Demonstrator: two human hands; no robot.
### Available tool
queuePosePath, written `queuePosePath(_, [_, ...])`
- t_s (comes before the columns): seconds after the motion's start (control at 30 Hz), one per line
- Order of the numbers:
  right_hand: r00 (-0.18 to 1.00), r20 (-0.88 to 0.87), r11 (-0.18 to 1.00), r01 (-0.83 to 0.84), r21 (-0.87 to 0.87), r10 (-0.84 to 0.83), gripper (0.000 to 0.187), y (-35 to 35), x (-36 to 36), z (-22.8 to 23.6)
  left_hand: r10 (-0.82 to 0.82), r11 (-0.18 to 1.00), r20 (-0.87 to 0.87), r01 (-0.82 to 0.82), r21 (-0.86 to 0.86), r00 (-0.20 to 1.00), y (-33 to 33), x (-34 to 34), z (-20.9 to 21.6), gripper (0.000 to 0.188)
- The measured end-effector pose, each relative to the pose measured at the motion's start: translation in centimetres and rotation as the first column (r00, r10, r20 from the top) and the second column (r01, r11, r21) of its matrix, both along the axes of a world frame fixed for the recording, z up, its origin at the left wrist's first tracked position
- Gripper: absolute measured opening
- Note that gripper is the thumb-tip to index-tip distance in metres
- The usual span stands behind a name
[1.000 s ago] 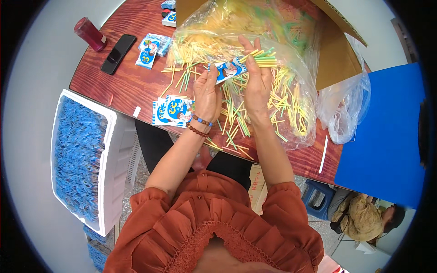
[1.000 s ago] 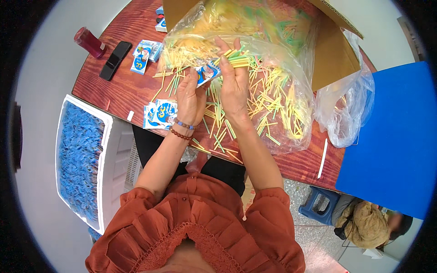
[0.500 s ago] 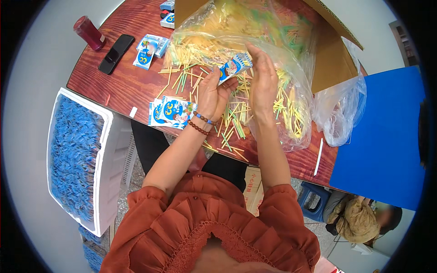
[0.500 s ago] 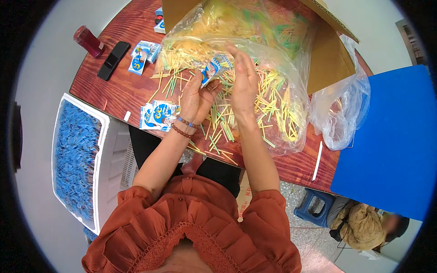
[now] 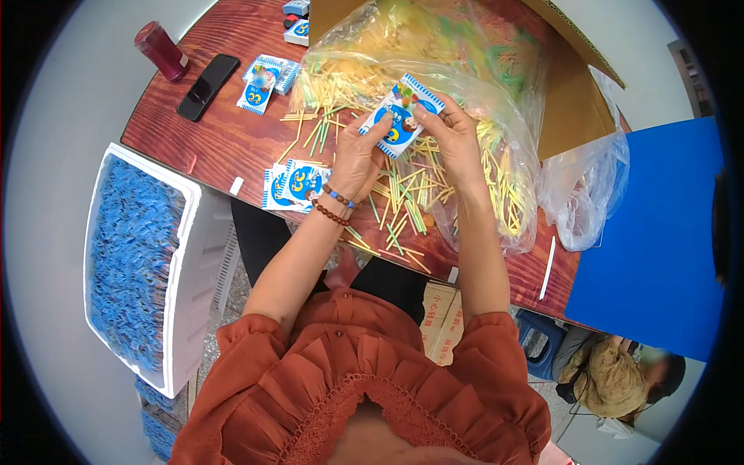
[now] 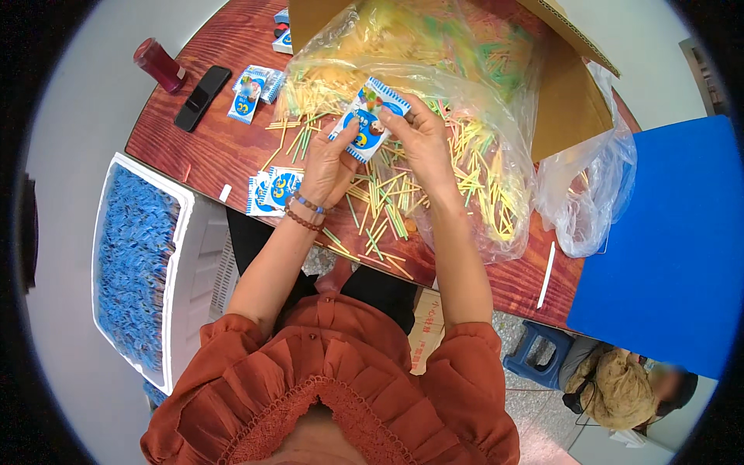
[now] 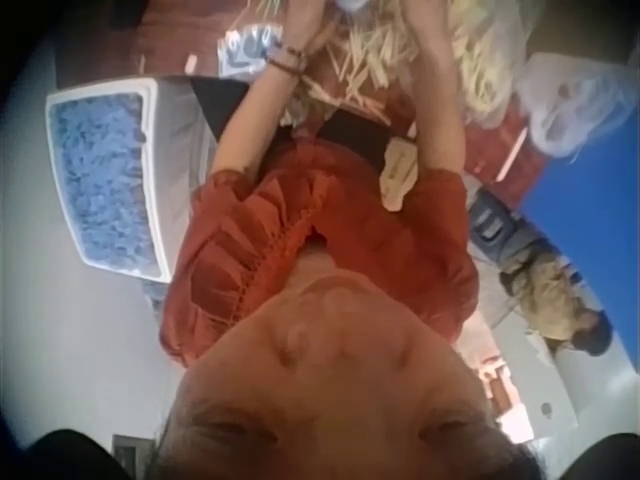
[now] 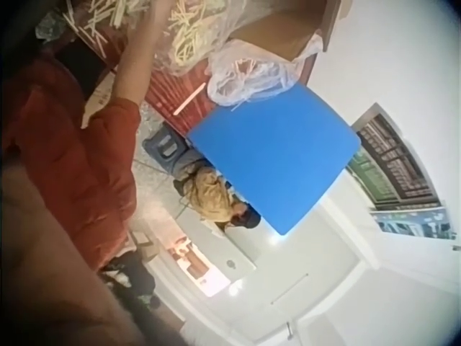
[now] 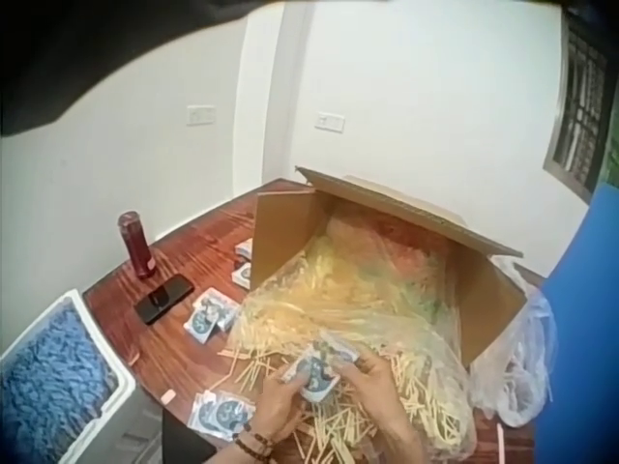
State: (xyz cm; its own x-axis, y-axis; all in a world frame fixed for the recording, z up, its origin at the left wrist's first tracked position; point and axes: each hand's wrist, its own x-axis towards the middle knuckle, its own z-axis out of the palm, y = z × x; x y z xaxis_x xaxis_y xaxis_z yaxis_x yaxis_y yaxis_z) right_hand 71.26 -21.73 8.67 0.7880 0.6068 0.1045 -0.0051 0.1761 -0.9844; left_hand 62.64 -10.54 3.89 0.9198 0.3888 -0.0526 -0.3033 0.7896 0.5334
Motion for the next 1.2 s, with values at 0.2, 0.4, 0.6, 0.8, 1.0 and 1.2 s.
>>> queuePosePath(0.2, [0.992, 0.121, 0.990, -0.018, -0.141, 0.036, 0.012, 2.6, 0.2, -0.6, 0.126, 0.989, -0.128, -0.115, 0.093, 0.984, 1.7, -1.3, 0.1, 0.017])
queuePosePath(0.4, [0.986, -0.050, 0.987, -0.158, -0.027, 0.157, 0.012, 8.5, -0.9, -1.4, 0.287, 0.942, -0.212, -0.235, 0.238, 0.934, 7.1, -3.9, 0.5, 0.015])
queuePosePath(0.6, [0.976, 0.084, 0.973, -0.187, -0.136, 0.200, 0.015, 15.2, -1.2, -3.5, 0.340, 0.908, -0.293, -0.232, 0.348, 0.893, 14.2, -6.6, -1.9, 0.017])
queuePosePath(0.8, [0.933, 0.346, 0.968, -0.008, -0.253, 0.098, 0.021, 22.9, -0.9, -6.4, 0.735, 0.334, -0.163, -0.143, 0.932, 0.659, 24.5, -5.7, -6.8, 0.019])
queuePosePath(1.0, [0.762, 0.540, 0.838, -0.005, -0.546, 0.356, 0.023, 16.4, -0.8, -4.5, 0.888, 0.084, -0.114, 0.086, 0.993, 0.446, 24.1, -3.6, -5.7, 0.025])
queuePosePath(1.2, [0.678, 0.441, 0.696, -0.147, -0.703, 0.588, 0.027, 7.7, -4.4, -5.2, 0.900, -0.131, 0.040, 0.182, 0.975, 0.434, 23.7, -4.0, -5.9, 0.029])
